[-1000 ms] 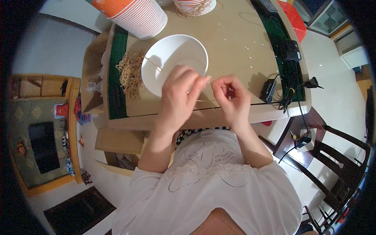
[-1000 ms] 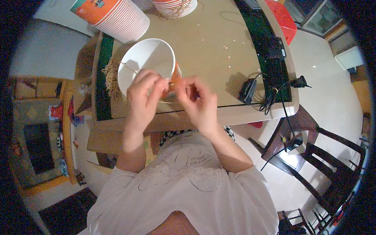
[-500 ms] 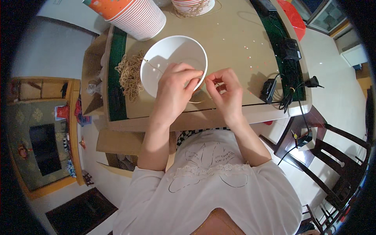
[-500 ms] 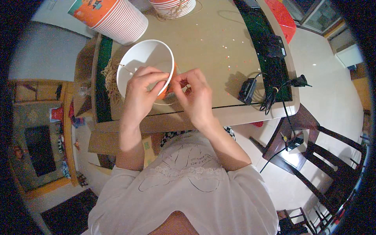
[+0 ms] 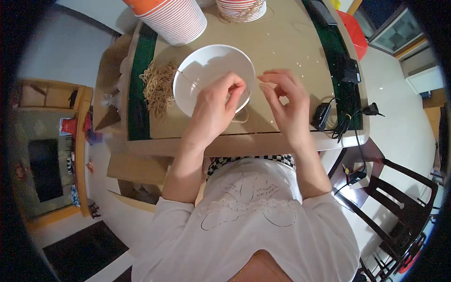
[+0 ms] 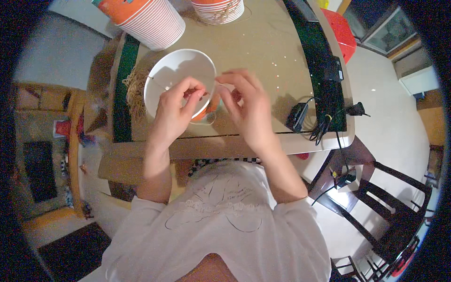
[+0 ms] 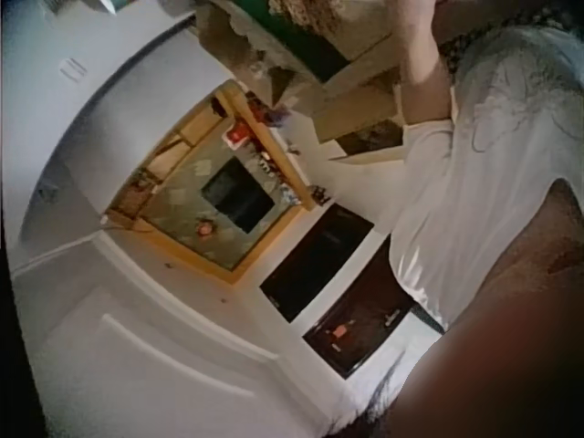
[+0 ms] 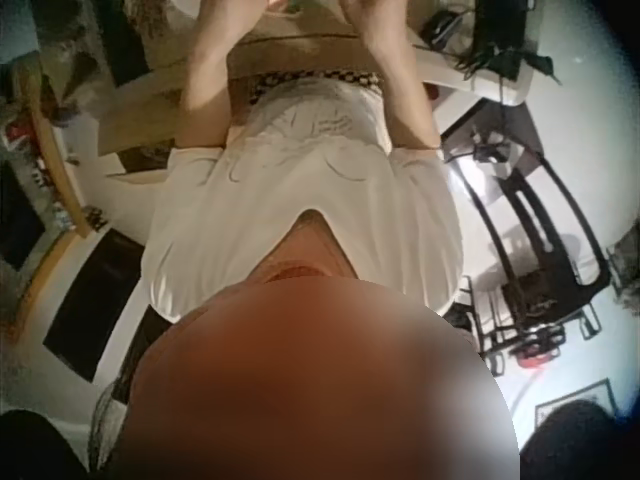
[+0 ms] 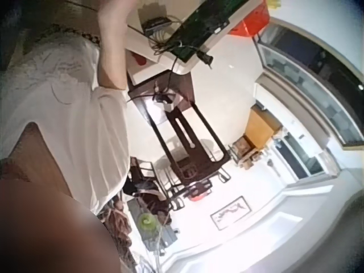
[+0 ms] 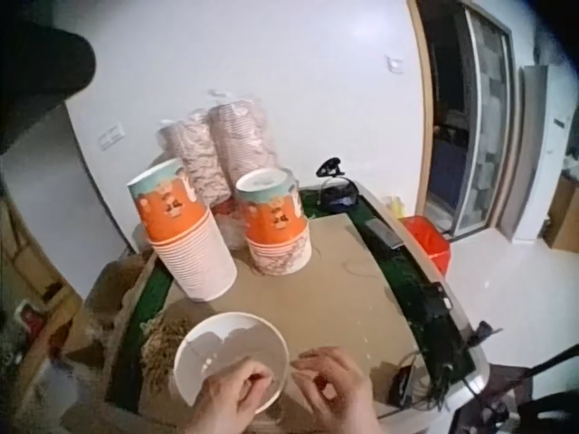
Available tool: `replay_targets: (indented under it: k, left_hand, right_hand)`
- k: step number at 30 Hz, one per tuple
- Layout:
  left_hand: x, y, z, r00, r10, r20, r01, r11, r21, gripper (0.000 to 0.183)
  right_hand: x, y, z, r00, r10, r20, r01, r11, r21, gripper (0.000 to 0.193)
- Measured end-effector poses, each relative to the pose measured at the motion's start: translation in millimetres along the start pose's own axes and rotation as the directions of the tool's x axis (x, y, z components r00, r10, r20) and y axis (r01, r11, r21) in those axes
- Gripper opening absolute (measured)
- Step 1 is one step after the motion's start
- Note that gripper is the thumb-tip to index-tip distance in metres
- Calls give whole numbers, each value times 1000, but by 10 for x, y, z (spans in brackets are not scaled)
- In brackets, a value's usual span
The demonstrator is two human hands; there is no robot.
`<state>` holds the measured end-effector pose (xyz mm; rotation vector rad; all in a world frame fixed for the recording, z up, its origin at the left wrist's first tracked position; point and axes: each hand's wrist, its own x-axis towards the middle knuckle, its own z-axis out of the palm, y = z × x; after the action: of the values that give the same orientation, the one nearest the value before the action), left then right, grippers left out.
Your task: Putting straw filler and threading string handles into paper cups.
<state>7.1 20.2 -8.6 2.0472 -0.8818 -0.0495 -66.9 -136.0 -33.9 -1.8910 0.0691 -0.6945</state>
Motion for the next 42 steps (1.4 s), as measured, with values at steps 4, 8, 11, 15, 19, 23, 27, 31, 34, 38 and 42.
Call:
replay_targets:
  k: [4,8,11,15,19,23,27,31,34,38,42]
  left_hand:
    - [0,-30,-11,999,-19,-32,17,998,-58,7]
    - [-17,-18,-59,999,-9,-51,4,995,-95,10]
    - [-99,13,-129,999,38,18,-37,995,-91,13]
    - [-246,-3,-290,955,242,172,-274,941,198,19]
    - [-308,-36,-405,967,67,244,-60,998,-36,20]
    - [-223,-56,-433,988,10,157,30,967,-252,18]
    - [-63,-137,-367,994,-68,-81,88,957,275,11]
    - [-105,-145,-244,992,126,-23,-112,941,318,34]
    - [-126,-111,-126,998,40,46,-43,997,69,33]
    - [-130,-130,-67,987,-138,86,146,985,-89,19]
    - [-173,-171,-80,996,-86,5,85,967,-239,14]
  right_hand:
    - [265,-47,-28,956,-53,289,98,985,-144,14]
    - [373,-90,-18,919,-3,394,82,980,-183,14]
    - [403,-104,-25,900,52,432,5,992,-129,10]
    - [409,-84,12,891,91,444,-39,992,-124,7]
    - [375,-47,62,889,76,452,-57,997,-57,7]
    - [321,-34,25,871,92,483,-71,996,-62,6]
    - [262,-26,1,866,77,495,-69,997,-34,8]
    - [221,16,81,907,77,413,-99,995,33,10]
    - [179,36,114,927,81,366,-110,992,59,10]
    - [101,38,114,945,79,318,-129,982,137,7]
    - [61,40,105,953,100,286,-137,985,110,7]
